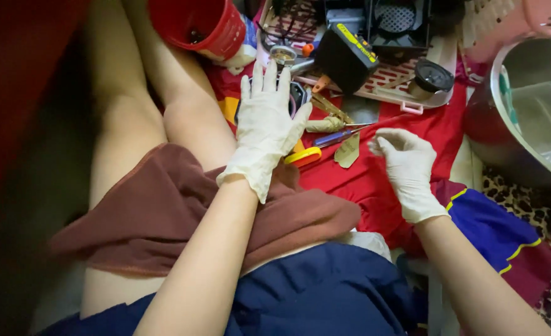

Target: The person, wearing white gloves, lies on the floor and wipes black plastic appliance components with a towel, then sorts small screws in a red bowl and sets the bowl aside. They then use a screwdriver to unscrew and work on a black plastic housing, handling small parts on their lap.

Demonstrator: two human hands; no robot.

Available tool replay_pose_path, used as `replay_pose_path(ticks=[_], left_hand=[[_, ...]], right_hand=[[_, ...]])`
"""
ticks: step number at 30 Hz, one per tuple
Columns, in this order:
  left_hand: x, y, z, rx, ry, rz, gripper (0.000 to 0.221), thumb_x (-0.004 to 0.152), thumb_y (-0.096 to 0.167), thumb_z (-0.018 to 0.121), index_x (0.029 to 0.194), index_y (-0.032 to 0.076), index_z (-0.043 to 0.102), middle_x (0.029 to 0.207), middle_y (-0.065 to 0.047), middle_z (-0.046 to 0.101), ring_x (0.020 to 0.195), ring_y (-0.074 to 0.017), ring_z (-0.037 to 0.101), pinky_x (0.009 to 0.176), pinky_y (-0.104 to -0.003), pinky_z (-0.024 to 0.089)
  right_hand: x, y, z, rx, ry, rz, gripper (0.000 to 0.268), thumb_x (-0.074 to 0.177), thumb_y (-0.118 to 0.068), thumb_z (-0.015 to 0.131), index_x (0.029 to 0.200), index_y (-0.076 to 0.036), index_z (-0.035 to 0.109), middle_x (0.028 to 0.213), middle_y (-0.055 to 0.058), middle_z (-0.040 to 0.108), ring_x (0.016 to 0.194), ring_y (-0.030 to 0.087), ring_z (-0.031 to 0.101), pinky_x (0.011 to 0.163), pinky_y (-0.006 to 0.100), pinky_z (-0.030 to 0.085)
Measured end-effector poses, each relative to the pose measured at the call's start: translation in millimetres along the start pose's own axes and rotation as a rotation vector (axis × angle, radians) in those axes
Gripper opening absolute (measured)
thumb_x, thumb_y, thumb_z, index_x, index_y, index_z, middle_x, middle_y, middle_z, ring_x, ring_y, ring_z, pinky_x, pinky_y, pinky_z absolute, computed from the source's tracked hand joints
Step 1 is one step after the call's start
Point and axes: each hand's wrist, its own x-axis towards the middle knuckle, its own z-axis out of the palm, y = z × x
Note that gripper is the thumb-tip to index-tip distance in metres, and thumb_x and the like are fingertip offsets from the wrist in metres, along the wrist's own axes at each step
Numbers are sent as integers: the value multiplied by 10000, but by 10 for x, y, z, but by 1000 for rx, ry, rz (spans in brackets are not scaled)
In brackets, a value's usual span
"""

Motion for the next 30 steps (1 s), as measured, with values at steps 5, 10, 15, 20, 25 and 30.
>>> replay_pose_path(ticks=[5, 10, 15, 20, 25, 30], left_hand=[[7, -33, 10, -10, -9, -1, 661, 797, 446, 503, 1292, 20, 402, 1367, -186, 319, 1277, -354, 234, 1049, -475, 161], [10, -10, -10, 4, -13, -9, 660, 795, 448, 502, 1290, 22, 406, 1379, -166, 313, 1291, -338, 218, 1048, -475, 167], [0, -40, 37, -12, 0, -1, 662, 809, 435, 498, 1294, -2, 391, 1384, -204, 292, 1291, -355, 229, 1051, -474, 173], [-2, -19, -7, -14, -13, -10, 674, 815, 441, 489, 1301, -10, 369, 1376, -211, 305, 1286, -353, 240, 1054, -466, 169], [-1, -15, -10, -6, -18, -9, 711, 812, 437, 499, 1316, -32, 321, 1373, -218, 310, 1280, -356, 259, 1053, -471, 174], [26, 17, -52, 5, -37, -40, 728, 819, 442, 482, 1328, -43, 291, 1393, -225, 271, 1316, -347, 181, 1069, -454, 134]], right_hand=[[0, -119, 56, -222, 10, -80, 177, 749, 54, 582, 915, 23, 636, 811, 48, 642, 704, 90, 584, 676, 180, 487], [162, 154, -44, -384, -2, -93, 239, 767, 48, 537, 983, 20, 633, 830, 60, 650, 664, 109, 565, 629, 202, 458], [206, 204, -84, -329, -34, -93, 364, 755, 104, 450, 1090, 28, 572, 1029, 84, 628, 906, 143, 591, 799, 205, 440], [156, 164, -47, -303, -129, -21, 486, 748, 124, 382, 1213, 19, 475, 1209, 112, 534, 1086, 171, 515, 930, 228, 389], [168, 171, -89, -414, -107, -105, 483, 808, 81, 379, 1288, 28, 378, 1257, 157, 483, 1126, 220, 487, 914, 233, 363], [221, 173, -154, -129, -152, -23, 541, 805, 102, 316, 1335, 30, 236, 1394, 180, 291, 1289, 237, 301, 1054, 280, 229]])
